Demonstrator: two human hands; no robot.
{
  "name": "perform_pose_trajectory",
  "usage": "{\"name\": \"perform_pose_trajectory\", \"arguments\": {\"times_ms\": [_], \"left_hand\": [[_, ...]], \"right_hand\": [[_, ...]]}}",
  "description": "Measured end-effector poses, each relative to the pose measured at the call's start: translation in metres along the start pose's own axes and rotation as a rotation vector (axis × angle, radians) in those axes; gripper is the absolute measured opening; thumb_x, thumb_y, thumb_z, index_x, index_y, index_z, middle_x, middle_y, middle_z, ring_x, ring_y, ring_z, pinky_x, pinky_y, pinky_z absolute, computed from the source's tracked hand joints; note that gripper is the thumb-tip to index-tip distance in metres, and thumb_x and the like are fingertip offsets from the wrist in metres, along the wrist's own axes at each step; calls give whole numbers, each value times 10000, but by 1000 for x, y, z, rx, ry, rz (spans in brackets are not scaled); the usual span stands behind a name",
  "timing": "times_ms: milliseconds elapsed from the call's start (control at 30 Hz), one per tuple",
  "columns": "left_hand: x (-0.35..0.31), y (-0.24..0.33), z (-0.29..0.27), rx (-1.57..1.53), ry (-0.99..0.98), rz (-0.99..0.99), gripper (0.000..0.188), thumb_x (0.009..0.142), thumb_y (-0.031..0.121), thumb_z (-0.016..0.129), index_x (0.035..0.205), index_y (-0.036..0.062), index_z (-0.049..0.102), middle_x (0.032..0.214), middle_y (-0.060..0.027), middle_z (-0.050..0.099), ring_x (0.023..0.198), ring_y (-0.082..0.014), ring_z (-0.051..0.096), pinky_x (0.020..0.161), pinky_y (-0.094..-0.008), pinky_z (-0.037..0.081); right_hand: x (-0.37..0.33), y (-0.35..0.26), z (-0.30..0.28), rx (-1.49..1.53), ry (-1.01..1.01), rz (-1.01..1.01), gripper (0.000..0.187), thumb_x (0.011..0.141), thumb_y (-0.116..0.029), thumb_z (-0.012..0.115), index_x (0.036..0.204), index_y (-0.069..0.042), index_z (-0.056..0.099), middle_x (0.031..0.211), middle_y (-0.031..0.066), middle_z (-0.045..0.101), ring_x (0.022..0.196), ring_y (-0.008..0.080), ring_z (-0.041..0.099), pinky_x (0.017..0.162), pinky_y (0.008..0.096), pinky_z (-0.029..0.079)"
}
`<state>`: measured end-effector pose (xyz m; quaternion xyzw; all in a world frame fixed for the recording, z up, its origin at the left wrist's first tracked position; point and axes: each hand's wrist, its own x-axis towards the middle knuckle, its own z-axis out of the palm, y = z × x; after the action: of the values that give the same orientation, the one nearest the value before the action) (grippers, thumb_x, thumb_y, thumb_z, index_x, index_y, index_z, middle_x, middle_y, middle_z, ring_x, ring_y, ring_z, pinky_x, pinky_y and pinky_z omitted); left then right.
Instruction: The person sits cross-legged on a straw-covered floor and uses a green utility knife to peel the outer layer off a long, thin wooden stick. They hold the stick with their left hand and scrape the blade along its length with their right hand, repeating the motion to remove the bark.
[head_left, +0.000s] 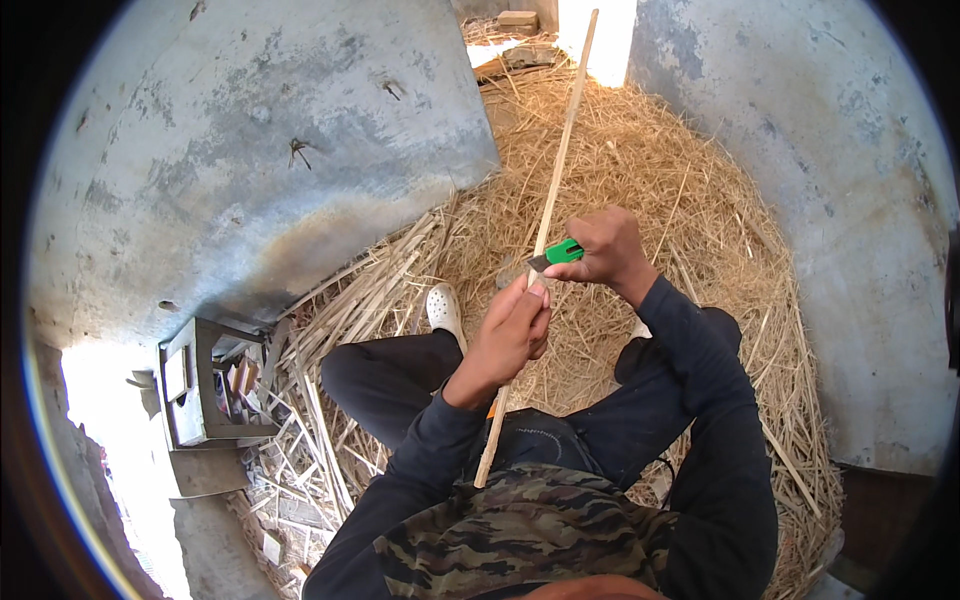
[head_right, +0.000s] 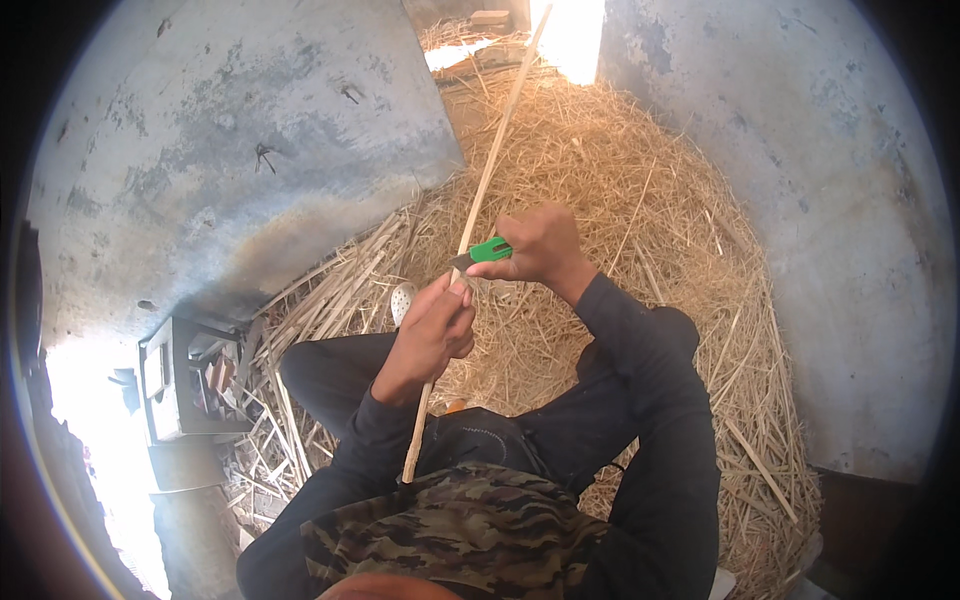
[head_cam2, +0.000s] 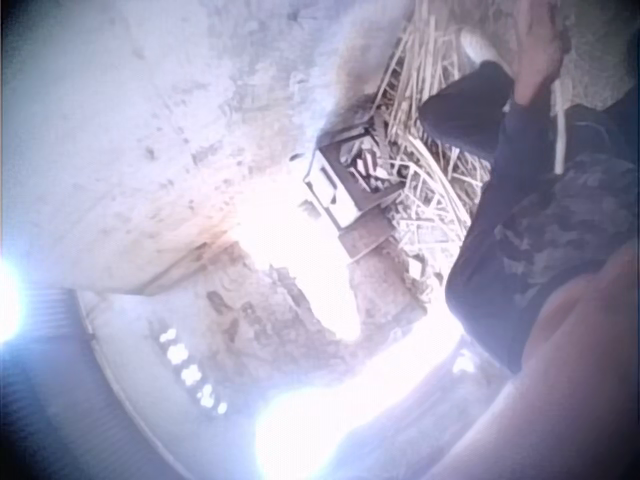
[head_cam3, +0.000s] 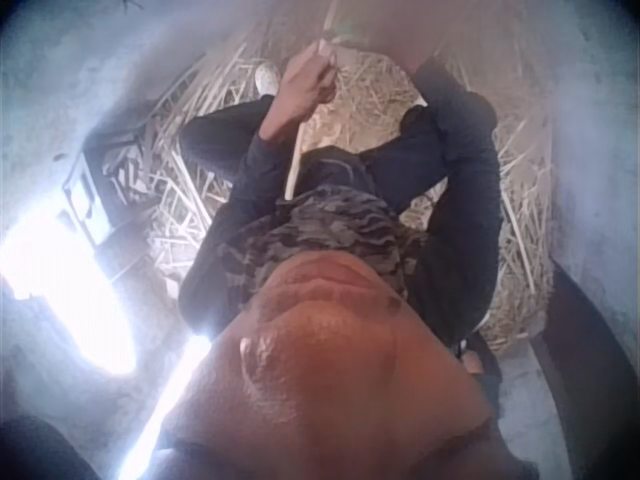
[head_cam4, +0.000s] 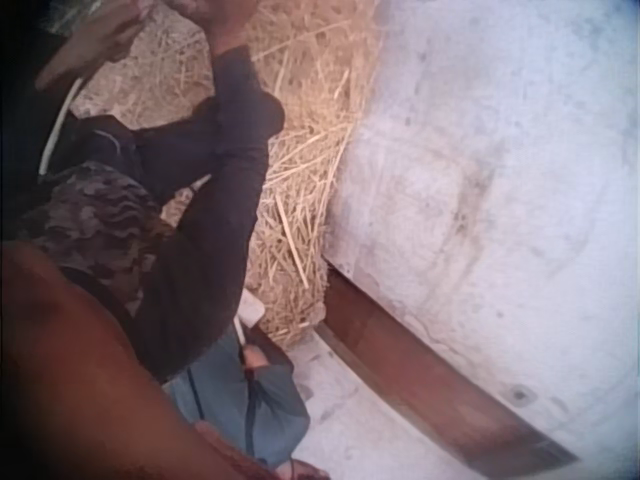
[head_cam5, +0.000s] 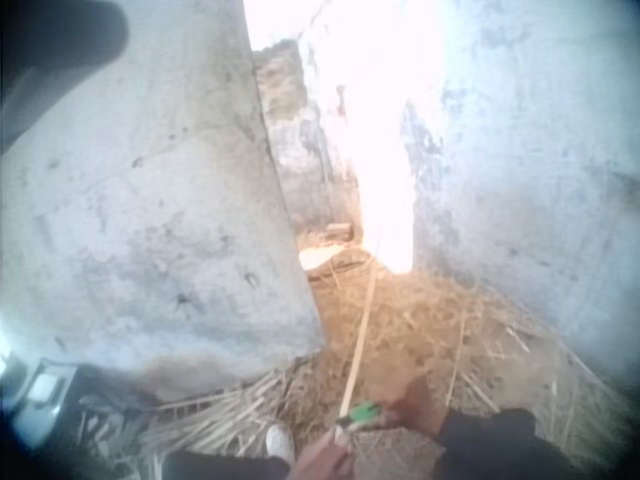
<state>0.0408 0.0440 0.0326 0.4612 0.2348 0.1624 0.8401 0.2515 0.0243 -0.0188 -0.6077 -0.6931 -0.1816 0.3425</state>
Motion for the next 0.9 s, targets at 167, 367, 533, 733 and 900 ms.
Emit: {"name": "perform_pose_trajectory", "arguments": {"times_ms": [167, 367, 533, 733, 900], "left_hand": [[1, -3, -6, -40, -12, -11, 195, 1014, 269, 401, 898, 114, 430, 551, 53, 300, 413, -60, 231, 421, -232, 218], [-19, -11, -4, -135, -59, -43, 207, 1031, 258, 371, 921, 95, 434, 542, 40, 308, 415, -65, 242, 420, -239, 256], [-27, -10, -1, -133, -65, -36, 209, 1030, 267, 374, 917, 98, 424, 542, 38, 303, 422, -66, 237, 431, -239, 254], [-52, -15, -1, -75, -89, -139, 210, 1021, 275, 400, 904, 101, 415, 549, 38, 307, 422, -66, 241, 440, -248, 255], [-56, -26, -4, -16, -32, -127, 233, 1020, 282, 408, 882, 95, 419, 566, 34, 327, 454, -73, 283, 472, -244, 299]], "right_hand": [[3, 0, 5, 25, 25, 2, 715, 721, -806, 512, 525, -125, 418, 458, 47, 411, 408, 252, 462, 426, 376, 342], [7, 57, 0, -125, 68, 260, 722, 860, -760, 357, 539, -132, 513, 409, 28, 418, 346, 169, 430, 350, 333, 319], [7, 17, 5, 22, 49, 210, 728, 858, -775, 334, 523, -147, 488, 409, -26, 404, 333, 128, 380, 331, 312, 278], [7, 84, 4, -275, 78, 222, 724, 815, -802, 384, 508, -152, 472, 407, -12, 397, 331, 129, 396, 333, 313, 304], [6, 126, 4, -320, 99, 148, 703, 852, -756, 393, 587, -131, 574, 423, 34, 421, 335, 171, 406, 353, 340, 322]]}}
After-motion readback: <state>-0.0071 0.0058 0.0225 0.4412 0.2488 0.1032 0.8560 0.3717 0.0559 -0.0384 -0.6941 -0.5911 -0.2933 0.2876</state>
